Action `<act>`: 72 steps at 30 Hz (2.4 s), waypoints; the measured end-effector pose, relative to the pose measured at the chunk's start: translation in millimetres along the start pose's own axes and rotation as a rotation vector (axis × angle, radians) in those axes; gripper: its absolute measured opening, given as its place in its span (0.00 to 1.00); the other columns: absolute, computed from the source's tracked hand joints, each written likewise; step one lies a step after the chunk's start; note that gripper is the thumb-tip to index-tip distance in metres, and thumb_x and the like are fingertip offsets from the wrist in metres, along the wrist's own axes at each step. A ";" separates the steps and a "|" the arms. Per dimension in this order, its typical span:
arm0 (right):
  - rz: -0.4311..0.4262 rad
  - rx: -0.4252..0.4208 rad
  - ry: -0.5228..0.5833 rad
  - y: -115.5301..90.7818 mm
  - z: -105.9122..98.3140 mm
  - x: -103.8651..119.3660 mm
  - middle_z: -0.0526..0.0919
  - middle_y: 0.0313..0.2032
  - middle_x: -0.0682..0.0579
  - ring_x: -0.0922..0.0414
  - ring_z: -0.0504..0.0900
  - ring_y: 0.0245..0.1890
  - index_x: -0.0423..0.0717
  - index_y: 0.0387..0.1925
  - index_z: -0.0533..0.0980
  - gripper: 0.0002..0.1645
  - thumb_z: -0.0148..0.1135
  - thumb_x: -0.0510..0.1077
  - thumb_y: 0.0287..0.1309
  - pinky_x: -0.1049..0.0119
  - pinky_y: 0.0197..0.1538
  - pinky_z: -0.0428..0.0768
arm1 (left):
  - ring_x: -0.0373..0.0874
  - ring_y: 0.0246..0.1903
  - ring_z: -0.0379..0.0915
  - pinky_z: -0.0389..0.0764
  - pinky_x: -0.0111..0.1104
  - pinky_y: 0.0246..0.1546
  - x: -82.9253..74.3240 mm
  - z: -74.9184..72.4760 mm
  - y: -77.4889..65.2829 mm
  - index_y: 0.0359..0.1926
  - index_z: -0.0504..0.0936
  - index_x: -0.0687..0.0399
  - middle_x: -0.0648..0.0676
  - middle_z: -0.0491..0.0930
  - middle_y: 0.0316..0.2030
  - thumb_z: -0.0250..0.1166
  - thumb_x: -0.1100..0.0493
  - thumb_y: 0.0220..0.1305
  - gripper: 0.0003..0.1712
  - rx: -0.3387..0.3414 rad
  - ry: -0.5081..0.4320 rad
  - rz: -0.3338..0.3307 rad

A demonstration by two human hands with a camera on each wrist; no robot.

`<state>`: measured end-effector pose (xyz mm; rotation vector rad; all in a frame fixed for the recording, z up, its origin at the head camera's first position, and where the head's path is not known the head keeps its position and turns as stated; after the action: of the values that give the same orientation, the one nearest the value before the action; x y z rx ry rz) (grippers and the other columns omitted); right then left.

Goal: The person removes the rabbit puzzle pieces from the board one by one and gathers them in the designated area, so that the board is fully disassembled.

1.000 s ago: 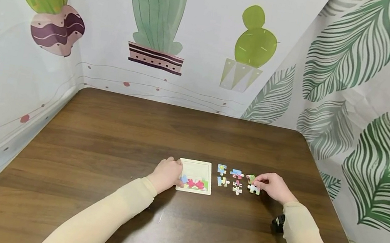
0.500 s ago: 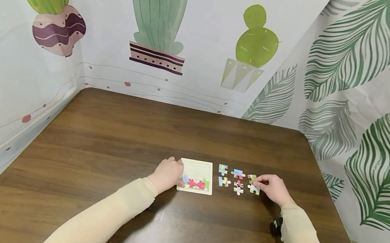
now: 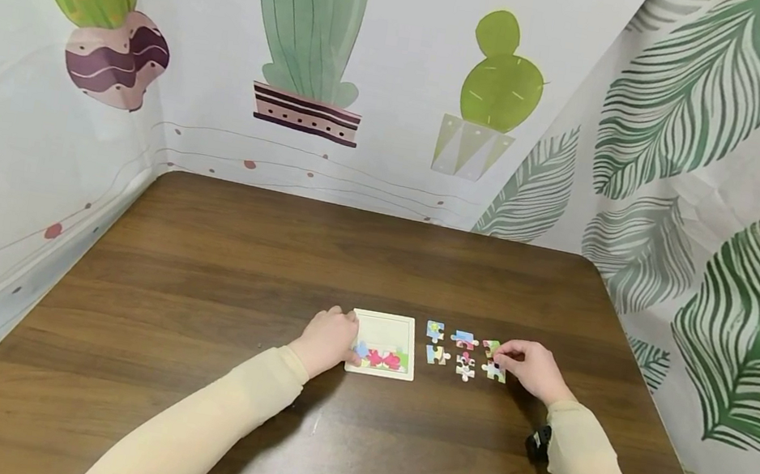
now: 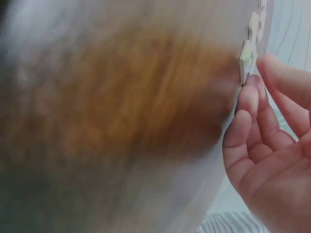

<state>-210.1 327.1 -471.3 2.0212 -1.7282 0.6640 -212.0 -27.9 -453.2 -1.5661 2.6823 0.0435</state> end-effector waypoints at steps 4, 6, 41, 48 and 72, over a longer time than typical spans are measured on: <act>0.012 -0.019 0.021 1.5 1.5 6.0 0.83 0.29 0.51 0.59 0.73 0.24 0.43 0.34 0.83 0.05 0.64 0.41 0.58 0.65 0.29 0.72 | 0.49 0.36 0.74 0.77 0.39 0.37 0.1 0.5 -0.1 0.35 0.82 0.57 0.55 0.80 0.45 0.72 0.39 0.43 0.28 0.004 0.014 0.000; 0.007 -0.019 0.026 3.4 4.1 10.5 0.84 0.31 0.50 0.59 0.74 0.25 0.43 0.35 0.83 0.07 0.64 0.42 0.58 0.65 0.29 0.72 | 0.50 0.36 0.74 0.77 0.39 0.37 0.4 0.8 0.1 0.35 0.82 0.57 0.55 0.80 0.46 0.72 0.39 0.43 0.28 0.008 0.013 0.000; -0.248 0.181 0.108 37.7 90.6 140.7 0.79 0.24 0.57 0.63 0.73 0.25 0.44 0.34 0.82 0.07 0.68 0.42 0.54 0.70 0.32 0.74 | 0.50 0.36 0.75 0.77 0.39 0.39 -0.2 1.4 0.3 0.33 0.83 0.56 0.54 0.81 0.40 0.72 0.38 0.43 0.27 -0.011 0.034 -0.007; -0.268 0.187 0.111 41.4 102.1 150.4 0.80 0.23 0.57 0.66 0.74 0.22 0.42 0.33 0.82 0.06 0.69 0.40 0.52 0.72 0.29 0.74 | 0.50 0.36 0.75 0.78 0.40 0.38 0.6 1.3 0.0 0.34 0.83 0.57 0.54 0.82 0.43 0.72 0.38 0.42 0.29 -0.015 0.030 0.000; -0.345 0.201 -0.025 38.5 114.1 166.4 0.77 0.23 0.53 0.62 0.73 0.25 0.42 0.34 0.80 0.14 0.74 0.39 0.43 0.71 0.31 0.72 | 0.50 0.40 0.73 0.76 0.40 0.38 3.9 -5.1 -8.2 0.47 0.80 0.56 0.54 0.79 0.52 0.72 0.32 0.35 0.42 0.026 0.003 0.031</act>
<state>-216.5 121.9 -465.6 2.3969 -1.3188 0.7191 -206.9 -35.5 -448.3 -1.5194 2.6983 0.0067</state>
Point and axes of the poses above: each hand's wrist, its own y-axis towards the middle knuckle, its own z-axis out of the palm, x = y × z, the point moved 1 cm from there along y, towards the middle knuckle
